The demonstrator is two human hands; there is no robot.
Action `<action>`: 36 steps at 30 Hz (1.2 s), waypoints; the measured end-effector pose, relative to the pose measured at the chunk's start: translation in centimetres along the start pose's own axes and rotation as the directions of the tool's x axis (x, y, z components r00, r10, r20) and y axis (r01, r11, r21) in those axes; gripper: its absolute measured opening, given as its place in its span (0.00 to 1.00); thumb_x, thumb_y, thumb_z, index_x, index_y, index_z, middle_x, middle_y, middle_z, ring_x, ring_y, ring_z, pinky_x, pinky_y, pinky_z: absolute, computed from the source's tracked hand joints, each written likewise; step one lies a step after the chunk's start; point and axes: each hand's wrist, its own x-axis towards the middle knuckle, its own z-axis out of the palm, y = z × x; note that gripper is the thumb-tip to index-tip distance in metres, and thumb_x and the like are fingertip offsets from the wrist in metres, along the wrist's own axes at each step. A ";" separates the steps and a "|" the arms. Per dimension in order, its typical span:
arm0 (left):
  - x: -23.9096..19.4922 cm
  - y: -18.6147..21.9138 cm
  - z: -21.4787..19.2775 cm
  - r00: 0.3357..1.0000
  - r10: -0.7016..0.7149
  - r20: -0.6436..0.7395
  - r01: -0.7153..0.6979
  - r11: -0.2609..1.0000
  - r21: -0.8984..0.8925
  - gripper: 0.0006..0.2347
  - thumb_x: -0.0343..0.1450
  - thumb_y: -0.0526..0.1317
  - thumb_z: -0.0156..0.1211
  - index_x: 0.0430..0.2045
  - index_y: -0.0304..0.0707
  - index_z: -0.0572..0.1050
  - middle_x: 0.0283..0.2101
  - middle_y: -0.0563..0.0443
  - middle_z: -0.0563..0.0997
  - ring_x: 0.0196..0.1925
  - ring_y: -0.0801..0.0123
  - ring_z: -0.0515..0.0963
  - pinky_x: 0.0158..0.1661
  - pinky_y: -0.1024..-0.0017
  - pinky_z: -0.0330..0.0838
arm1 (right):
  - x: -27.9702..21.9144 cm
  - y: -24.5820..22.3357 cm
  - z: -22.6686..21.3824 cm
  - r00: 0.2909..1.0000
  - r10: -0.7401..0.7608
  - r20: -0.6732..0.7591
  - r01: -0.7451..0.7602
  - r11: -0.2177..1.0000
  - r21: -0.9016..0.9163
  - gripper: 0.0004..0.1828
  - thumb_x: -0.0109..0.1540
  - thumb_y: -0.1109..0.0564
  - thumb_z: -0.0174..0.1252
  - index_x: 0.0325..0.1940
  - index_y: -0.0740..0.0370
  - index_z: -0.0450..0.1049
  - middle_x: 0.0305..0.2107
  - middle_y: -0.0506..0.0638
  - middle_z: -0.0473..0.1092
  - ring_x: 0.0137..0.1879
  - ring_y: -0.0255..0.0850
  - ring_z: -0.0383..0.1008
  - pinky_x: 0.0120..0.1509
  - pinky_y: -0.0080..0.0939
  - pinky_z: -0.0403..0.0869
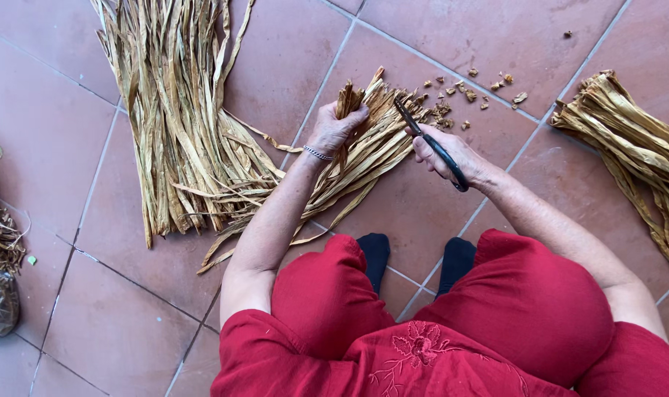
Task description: The person sits on a tiled floor and uses shears to cut the ends of dried plant strips into small pieces. They gather the cut pieces and arrange the remaining strips into bundles.
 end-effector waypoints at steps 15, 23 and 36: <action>-0.5 -0.6 1.2 0.983 0.021 0.180 -0.018 1.000 -0.019 0.11 0.70 0.35 0.69 0.44 0.33 0.81 0.39 0.57 0.85 0.38 0.80 0.81 0.40 0.78 0.78 | -1.4 -0.3 -0.1 0.959 -0.239 -0.149 0.198 0.948 -0.248 0.25 0.70 0.37 0.50 0.60 0.57 0.71 0.27 0.59 0.75 0.37 0.53 0.81 0.42 0.53 0.76; -1.6 1.3 2.6 0.988 -0.124 0.095 0.116 0.990 0.086 0.11 0.68 0.34 0.70 0.43 0.32 0.82 0.37 0.52 0.86 0.35 0.76 0.83 0.37 0.76 0.78 | -1.3 0.3 0.3 0.976 -0.153 -0.155 0.106 0.955 -0.276 0.25 0.70 0.35 0.48 0.57 0.54 0.72 0.24 0.55 0.74 0.33 0.45 0.80 0.39 0.51 0.77; 1.8 3.3 -3.2 0.961 -0.076 -0.268 0.120 0.981 0.155 0.13 0.75 0.34 0.54 0.54 0.39 0.73 0.36 0.44 0.82 0.30 0.65 0.79 0.32 0.64 0.78 | 0.0 2.9 0.0 0.979 0.060 -0.195 0.035 0.891 0.453 0.33 0.70 0.32 0.43 0.59 0.66 0.67 0.21 0.42 0.64 0.21 0.28 0.62 0.24 0.30 0.64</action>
